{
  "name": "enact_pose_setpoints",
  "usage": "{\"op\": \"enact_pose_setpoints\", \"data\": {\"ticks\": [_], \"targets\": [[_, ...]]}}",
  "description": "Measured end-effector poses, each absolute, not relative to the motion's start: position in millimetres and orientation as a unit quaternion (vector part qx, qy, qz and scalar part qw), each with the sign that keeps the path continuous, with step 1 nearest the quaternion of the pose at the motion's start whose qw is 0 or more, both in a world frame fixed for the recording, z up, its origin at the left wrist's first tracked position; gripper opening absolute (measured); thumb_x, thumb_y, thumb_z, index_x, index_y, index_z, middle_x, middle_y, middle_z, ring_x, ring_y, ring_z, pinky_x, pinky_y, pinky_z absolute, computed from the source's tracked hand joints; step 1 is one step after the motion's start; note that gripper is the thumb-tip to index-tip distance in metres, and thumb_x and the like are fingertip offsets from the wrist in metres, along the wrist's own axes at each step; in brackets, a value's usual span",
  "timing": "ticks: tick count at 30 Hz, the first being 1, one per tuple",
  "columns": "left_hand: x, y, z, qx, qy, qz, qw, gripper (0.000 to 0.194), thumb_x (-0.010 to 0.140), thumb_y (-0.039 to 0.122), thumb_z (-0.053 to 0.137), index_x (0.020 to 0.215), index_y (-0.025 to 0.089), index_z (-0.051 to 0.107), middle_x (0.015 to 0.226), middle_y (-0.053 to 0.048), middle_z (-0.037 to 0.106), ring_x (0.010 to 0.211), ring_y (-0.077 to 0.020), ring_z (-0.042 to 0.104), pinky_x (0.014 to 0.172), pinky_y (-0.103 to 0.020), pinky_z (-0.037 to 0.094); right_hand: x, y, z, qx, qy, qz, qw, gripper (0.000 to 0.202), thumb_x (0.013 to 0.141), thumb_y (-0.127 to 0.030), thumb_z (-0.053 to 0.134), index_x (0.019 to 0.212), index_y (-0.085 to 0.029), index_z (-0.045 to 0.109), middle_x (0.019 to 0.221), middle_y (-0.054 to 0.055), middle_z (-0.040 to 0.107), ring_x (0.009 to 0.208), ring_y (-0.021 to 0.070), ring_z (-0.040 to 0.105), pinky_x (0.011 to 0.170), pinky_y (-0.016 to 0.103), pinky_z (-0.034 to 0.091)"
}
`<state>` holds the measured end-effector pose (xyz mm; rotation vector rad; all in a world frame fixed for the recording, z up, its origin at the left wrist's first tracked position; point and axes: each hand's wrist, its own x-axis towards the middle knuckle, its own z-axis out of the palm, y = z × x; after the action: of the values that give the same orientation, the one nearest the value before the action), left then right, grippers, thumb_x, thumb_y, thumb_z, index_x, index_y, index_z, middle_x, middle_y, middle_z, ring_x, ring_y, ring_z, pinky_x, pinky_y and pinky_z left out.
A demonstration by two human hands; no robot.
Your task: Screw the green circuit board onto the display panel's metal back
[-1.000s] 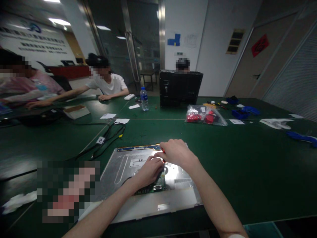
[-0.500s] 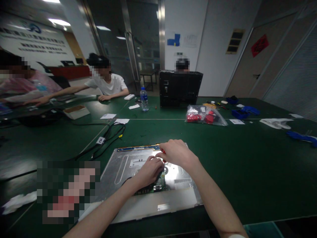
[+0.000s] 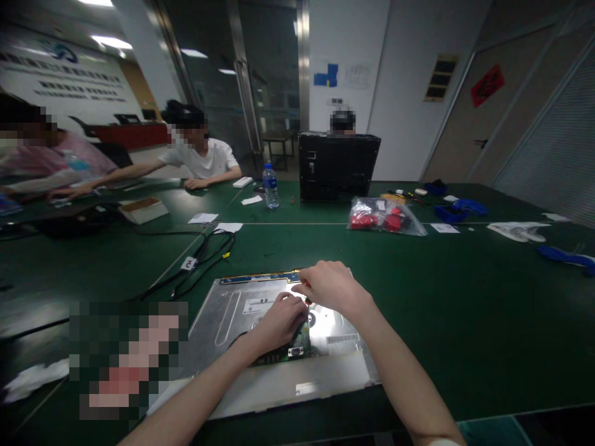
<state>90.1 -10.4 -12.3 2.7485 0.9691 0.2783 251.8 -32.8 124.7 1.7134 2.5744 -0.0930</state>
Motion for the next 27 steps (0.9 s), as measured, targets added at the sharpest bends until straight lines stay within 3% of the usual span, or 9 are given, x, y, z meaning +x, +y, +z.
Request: {"op": "enact_pose_setpoints", "data": {"ticks": [6,10,13,16,21,27], "targets": [[90.5,-11.6,-9.4,0.932,0.331,0.094,0.112,0.015,0.081,0.009,0.046,0.083,0.018,0.058,0.088,-0.005,0.065,0.087,-0.021,0.059,0.086,-0.037,0.036,251.6,-35.7,124.7,0.532,0.846,-0.014,0.009,0.022,0.085,-0.028,0.05,0.105,-0.021,0.057,0.089,0.006,0.07,0.078,0.0214,0.066,0.058,0.026,0.035],[90.8,-12.5,-7.4,0.93,0.338,0.095,0.11,0.014,0.082,0.009,0.046,0.081,0.018,0.057,0.088,-0.006,0.065,0.089,-0.0216,0.059,0.086,-0.037,0.036,252.5,-34.4,124.2,0.549,0.835,-0.012,0.026,0.03,0.088,-0.042,0.05,0.11,-0.023,0.057,0.091,0.007,0.071,0.082,0.0235,0.066,0.062,0.027,0.038],[90.6,-12.7,-7.5,0.931,0.333,0.098,0.11,0.015,0.083,0.01,0.045,0.082,0.018,0.058,0.089,-0.006,0.065,0.091,-0.022,0.059,0.087,-0.037,0.036,251.8,-33.3,125.6,0.561,0.827,-0.018,0.037,0.035,0.091,-0.051,0.043,0.102,-0.023,0.062,0.089,0.007,0.071,0.082,0.0236,0.067,0.063,0.028,0.038],[90.2,-12.8,-7.7,0.932,0.33,0.099,0.111,0.016,0.083,0.01,0.045,0.082,0.018,0.058,0.089,-0.006,0.065,0.089,-0.0219,0.059,0.087,-0.038,0.036,250.4,-34.3,127.3,0.555,0.831,-0.022,0.033,0.032,0.094,-0.044,0.039,0.096,-0.022,0.062,0.085,0.006,0.071,0.078,0.0224,0.067,0.06,0.027,0.036],[90.0,-13.2,-6.1,0.929,0.333,0.107,0.118,0.014,0.081,0.009,0.047,0.081,0.018,0.057,0.085,-0.004,0.065,0.085,-0.0208,0.06,0.087,-0.037,0.036,250.3,-36.6,126.8,0.54,0.842,-0.011,0.018,0.02,0.088,-0.03,0.048,0.103,-0.02,0.057,0.086,0.006,0.07,0.076,0.0212,0.066,0.056,0.027,0.034],[90.2,-14.2,-3.8,0.928,0.336,0.106,0.119,0.013,0.081,0.009,0.048,0.082,0.018,0.058,0.09,-0.005,0.065,0.09,-0.0222,0.059,0.087,-0.037,0.036,252.2,-33.3,123.7,0.551,0.834,-0.009,0.022,0.033,0.089,-0.05,0.046,0.101,-0.023,0.059,0.087,0.007,0.07,0.079,0.0242,0.066,0.059,0.028,0.036]]}}
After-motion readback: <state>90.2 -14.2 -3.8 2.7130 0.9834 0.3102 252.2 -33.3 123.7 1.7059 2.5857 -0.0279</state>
